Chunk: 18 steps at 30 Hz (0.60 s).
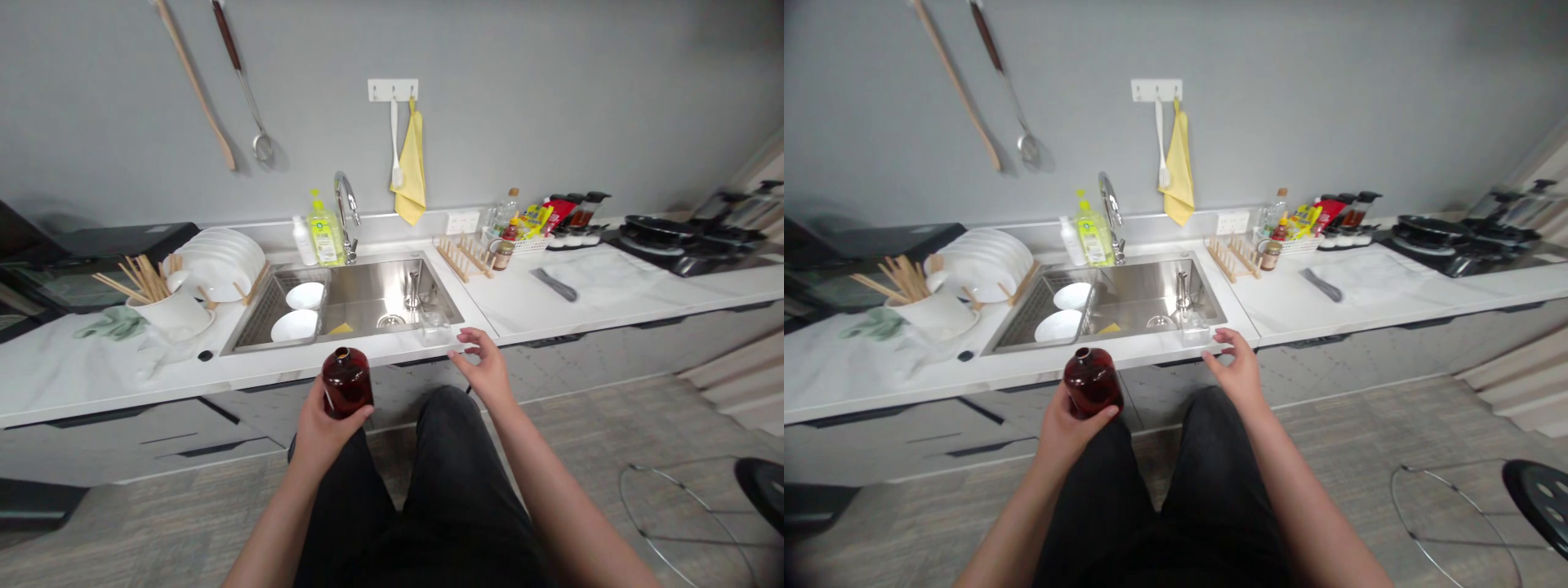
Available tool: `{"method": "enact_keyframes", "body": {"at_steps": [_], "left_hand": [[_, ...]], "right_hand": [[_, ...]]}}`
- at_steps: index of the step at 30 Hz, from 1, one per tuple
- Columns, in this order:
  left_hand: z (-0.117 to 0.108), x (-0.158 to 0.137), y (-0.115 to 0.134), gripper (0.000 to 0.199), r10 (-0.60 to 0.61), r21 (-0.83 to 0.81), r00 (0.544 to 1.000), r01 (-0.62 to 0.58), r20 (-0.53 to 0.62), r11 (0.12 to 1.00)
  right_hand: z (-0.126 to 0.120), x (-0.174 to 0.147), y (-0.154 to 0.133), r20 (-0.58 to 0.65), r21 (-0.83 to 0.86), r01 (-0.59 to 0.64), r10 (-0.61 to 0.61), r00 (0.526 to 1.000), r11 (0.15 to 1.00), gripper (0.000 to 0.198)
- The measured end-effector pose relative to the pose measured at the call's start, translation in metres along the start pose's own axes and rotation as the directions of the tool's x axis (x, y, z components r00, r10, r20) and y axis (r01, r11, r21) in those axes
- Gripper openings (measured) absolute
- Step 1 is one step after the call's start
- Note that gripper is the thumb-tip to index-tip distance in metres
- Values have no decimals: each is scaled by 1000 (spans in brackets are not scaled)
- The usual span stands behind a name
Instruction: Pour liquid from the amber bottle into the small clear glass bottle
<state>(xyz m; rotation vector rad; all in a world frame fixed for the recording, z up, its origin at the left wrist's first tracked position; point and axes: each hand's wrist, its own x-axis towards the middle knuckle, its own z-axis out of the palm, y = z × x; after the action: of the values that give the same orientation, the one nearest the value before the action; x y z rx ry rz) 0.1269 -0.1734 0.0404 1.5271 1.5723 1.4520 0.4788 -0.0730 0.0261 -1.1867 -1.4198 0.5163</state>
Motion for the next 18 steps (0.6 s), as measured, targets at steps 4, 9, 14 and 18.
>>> {"method": "enact_keyframes", "body": {"at_steps": [4,9,14,18], "left_hand": [[-3,6,-9,84,-63,-46,998,62,-21,997],[-1,16,-13,77,-76,-25,996,75,-37,997],[-4,38,-11,78,-79,38,996,78,40,996],[-5,74,-7,84,-44,62,996,39,81,997]], "right_hand": [[-9,43,41,152,-141,65,-43,988,988,107],[1,84,60,368,-122,90,-39,929,988,119],[10,101,62,494,-27,-6,19,869,1000,96],[18,116,50,474,18,-31,19,880,999,87]]}}
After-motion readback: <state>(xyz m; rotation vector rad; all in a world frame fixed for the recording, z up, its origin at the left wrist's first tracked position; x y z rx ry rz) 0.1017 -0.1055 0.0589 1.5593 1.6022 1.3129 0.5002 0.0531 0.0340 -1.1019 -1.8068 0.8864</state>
